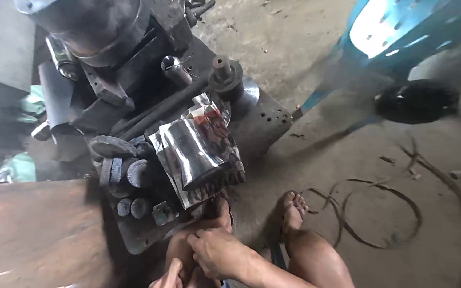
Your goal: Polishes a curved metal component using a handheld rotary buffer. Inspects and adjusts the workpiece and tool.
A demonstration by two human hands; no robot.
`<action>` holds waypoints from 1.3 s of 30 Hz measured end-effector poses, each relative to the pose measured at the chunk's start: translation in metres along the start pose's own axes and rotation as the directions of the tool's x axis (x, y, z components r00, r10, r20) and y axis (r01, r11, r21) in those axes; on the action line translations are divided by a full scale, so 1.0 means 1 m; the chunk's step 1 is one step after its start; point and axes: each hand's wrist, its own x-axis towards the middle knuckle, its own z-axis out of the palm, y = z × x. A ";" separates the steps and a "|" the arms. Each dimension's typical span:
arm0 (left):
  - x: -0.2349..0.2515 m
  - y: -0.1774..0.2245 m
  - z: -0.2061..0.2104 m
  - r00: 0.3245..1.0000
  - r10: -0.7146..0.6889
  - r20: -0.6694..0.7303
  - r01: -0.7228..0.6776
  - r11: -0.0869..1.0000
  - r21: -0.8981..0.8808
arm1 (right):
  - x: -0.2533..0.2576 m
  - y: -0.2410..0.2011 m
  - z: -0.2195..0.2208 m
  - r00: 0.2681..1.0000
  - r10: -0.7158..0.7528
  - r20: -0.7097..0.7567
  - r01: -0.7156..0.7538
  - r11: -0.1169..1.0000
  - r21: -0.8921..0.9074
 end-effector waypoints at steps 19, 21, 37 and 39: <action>-0.004 -0.006 0.012 0.997 -0.020 -0.079 0.018 0.999 -0.026 | 0.003 -0.002 0.004 0.997 0.072 0.025 -0.070 0.996 -0.058; -0.005 -0.009 0.014 0.996 -0.019 -0.088 0.015 0.999 -0.046 | 0.003 0.001 0.004 0.999 0.050 0.010 -0.049 0.998 -0.027; -0.012 -0.019 -0.014 0.948 -0.116 0.296 0.168 0.973 -0.159 | -0.145 -0.037 0.068 0.964 0.161 -0.213 -0.204 0.958 -0.199; -0.014 -0.019 -0.017 0.945 -0.116 0.304 0.172 0.971 -0.164 | -0.179 -0.035 0.083 0.944 0.184 -0.275 -0.240 0.953 -0.186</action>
